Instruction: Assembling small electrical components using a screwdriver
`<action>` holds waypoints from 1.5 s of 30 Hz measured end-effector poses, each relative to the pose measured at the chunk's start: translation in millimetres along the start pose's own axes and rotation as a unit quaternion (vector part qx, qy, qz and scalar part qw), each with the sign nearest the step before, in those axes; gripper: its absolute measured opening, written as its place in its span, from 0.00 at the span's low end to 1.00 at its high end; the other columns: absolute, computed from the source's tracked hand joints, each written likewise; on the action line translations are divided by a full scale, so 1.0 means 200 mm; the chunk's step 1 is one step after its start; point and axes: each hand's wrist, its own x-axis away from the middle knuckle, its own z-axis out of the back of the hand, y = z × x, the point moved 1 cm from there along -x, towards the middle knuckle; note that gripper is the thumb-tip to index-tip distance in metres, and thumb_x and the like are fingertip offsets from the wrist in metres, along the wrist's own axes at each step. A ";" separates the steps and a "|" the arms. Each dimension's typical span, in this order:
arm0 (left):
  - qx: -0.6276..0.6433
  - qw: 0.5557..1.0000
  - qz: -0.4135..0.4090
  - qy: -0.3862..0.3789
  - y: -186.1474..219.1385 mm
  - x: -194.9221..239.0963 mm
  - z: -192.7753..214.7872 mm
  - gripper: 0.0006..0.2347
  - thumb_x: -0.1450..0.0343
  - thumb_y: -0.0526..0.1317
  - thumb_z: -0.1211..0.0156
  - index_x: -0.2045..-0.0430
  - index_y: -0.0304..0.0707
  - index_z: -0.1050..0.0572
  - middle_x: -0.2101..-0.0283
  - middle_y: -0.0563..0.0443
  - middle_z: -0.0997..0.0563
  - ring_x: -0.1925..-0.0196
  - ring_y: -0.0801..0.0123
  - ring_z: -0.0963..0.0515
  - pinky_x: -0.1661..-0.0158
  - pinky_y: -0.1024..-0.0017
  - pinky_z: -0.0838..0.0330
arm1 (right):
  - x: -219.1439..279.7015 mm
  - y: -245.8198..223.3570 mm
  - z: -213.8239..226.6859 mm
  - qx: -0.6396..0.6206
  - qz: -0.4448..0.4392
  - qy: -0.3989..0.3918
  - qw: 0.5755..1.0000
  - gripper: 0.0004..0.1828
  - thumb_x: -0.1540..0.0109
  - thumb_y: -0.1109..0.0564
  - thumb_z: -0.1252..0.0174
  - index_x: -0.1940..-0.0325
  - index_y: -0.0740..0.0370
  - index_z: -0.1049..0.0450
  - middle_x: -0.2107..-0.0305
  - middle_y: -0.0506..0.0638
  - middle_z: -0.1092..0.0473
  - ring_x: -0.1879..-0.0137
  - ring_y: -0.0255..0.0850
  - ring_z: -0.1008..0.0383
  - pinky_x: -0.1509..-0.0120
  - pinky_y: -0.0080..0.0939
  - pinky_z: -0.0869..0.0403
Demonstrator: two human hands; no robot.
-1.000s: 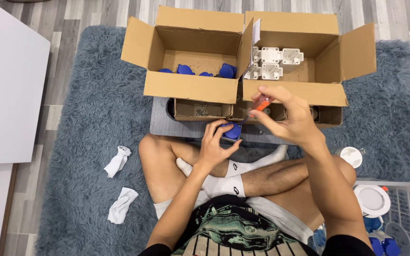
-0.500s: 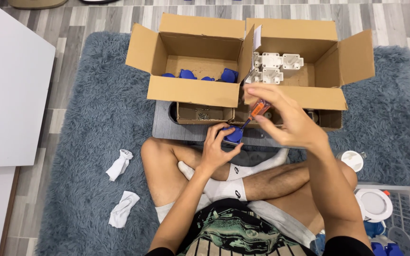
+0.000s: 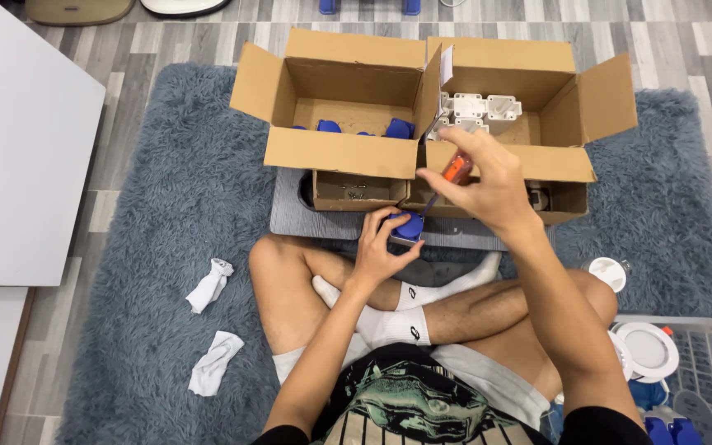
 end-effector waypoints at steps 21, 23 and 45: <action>0.026 0.999 0.028 -0.009 -0.04 0.02 -0.02 0.23 0.36 0.48 0.18 0.47 0.52 0.18 0.45 0.52 0.21 0.41 0.49 0.19 0.41 0.51 0.23 | -0.05 0.02 0.02 -0.073 -0.013 -0.028 0.997 0.29 0.42 0.62 0.17 0.37 0.58 0.16 0.64 0.53 0.22 0.69 0.43 0.23 0.66 0.39 0.22; 0.027 0.999 0.028 -0.010 -0.03 0.02 -0.01 0.23 0.37 0.47 0.18 0.47 0.51 0.18 0.45 0.52 0.21 0.41 0.49 0.19 0.40 0.51 0.23 | -0.01 0.04 -0.04 0.004 0.000 0.015 1.000 0.31 0.41 0.54 0.16 0.35 0.53 0.17 0.62 0.50 0.20 0.64 0.43 0.20 0.60 0.41 0.19; 0.018 0.999 0.043 -0.021 -0.03 0.02 0.00 0.23 0.37 0.48 0.19 0.46 0.53 0.18 0.45 0.54 0.21 0.40 0.50 0.19 0.43 0.51 0.20 | -0.06 -0.08 0.07 -0.033 -0.017 -0.077 0.996 0.26 0.40 0.65 0.21 0.38 0.65 0.21 0.61 0.58 0.23 0.58 0.53 0.18 0.54 0.50 0.17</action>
